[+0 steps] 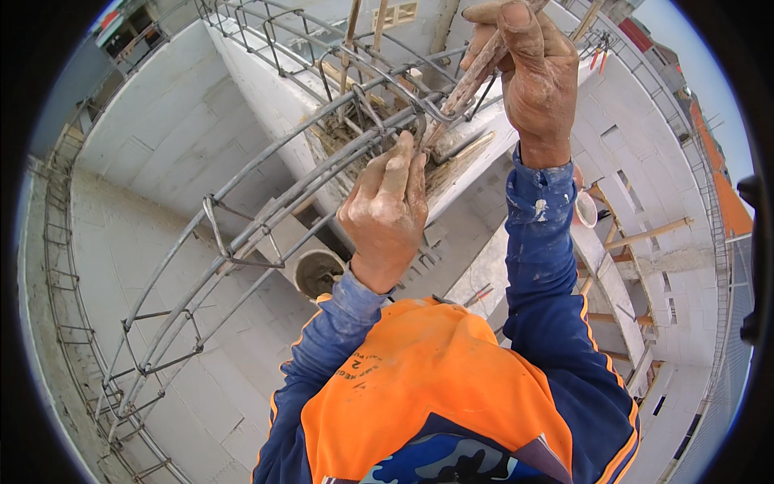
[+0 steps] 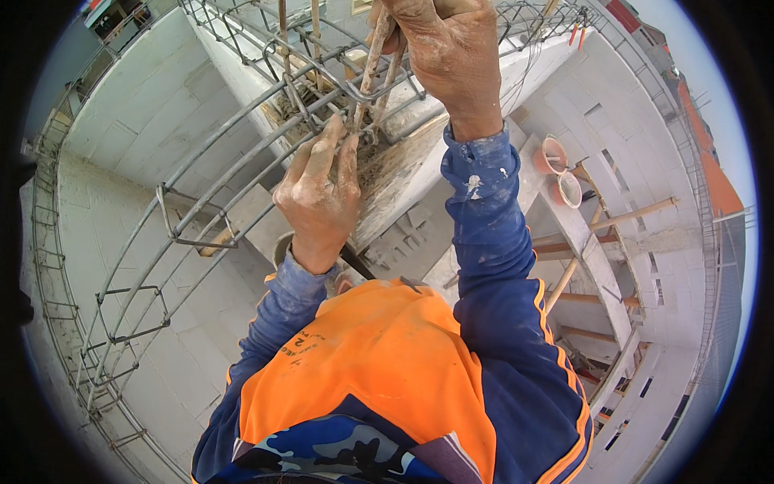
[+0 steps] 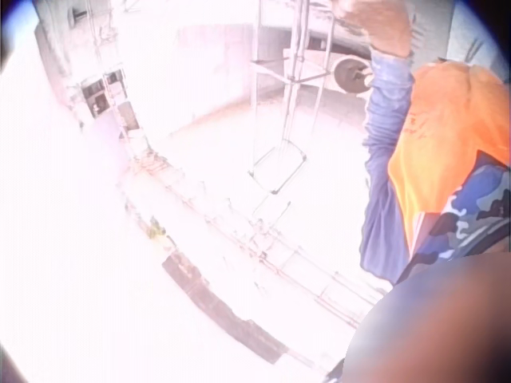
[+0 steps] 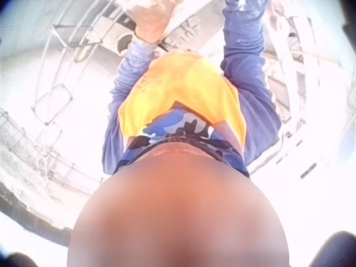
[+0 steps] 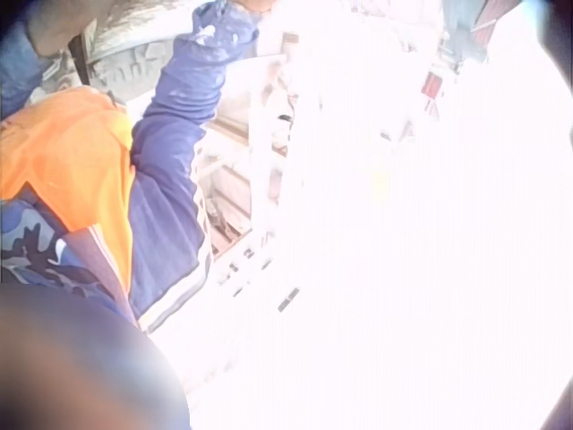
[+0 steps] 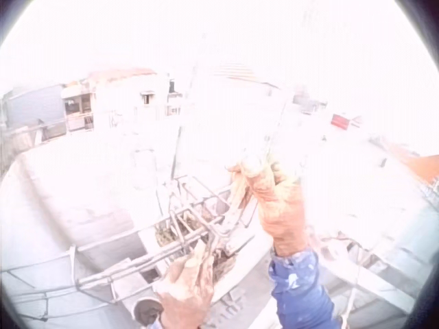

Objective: The person secures a rebar cage by hand, then uses a hammer and a metal bar to drive and adjust the rebar bars into position. The person repeatedly strikes and repositions the bars to align them within the cage structure.

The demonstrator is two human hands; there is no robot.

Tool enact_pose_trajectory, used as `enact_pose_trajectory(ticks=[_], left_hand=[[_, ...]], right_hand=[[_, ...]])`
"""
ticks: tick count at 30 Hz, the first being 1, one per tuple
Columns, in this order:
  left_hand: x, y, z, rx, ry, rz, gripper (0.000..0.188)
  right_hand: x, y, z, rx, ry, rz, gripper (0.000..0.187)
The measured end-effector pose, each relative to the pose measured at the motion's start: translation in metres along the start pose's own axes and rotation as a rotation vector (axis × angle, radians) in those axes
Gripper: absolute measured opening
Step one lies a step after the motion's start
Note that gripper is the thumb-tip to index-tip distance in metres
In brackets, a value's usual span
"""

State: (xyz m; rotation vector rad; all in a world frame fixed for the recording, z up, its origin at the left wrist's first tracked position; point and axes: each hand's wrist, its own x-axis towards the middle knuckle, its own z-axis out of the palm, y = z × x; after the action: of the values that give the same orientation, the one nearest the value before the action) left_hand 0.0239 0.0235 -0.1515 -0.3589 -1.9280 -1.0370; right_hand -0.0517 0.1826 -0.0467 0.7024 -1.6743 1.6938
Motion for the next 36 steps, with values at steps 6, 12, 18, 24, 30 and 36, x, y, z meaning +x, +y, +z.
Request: enact_pose_trajectory(ticks=[6, 12, 18, 24, 30, 36], left_hand=[[-0.003, 0.008, 0.004, 0.113, 0.011, -0.082, 0.027], [-0.006, 0.019, 0.015, 0.144, 0.030, -0.159, 0.029], [0.004, 0.024, 0.019, 0.118, -0.022, -0.245, 0.034], [0.007, 0.028, 0.021, 0.153, -0.010, -0.248, 0.036], [0.008, 0.027, 0.025, 0.159, 0.014, -0.225, 0.032], [0.005, 0.029, 0.022, 0.150, -0.047, -0.357, 0.030]], right_hand=[[0.004, -0.007, 0.004, 0.010, -0.124, 0.101, 0.031], [0.011, -0.006, 0.009, 0.136, -0.223, 0.034, 0.027], [0.014, 0.008, 0.014, 0.237, -0.251, -0.042, 0.026], [0.019, 0.014, 0.014, 0.201, -0.278, -0.098, 0.026], [0.021, 0.021, 0.019, 0.210, -0.240, -0.265, 0.028], [0.021, 0.027, 0.012, 0.091, -0.323, -0.323, 0.029]])
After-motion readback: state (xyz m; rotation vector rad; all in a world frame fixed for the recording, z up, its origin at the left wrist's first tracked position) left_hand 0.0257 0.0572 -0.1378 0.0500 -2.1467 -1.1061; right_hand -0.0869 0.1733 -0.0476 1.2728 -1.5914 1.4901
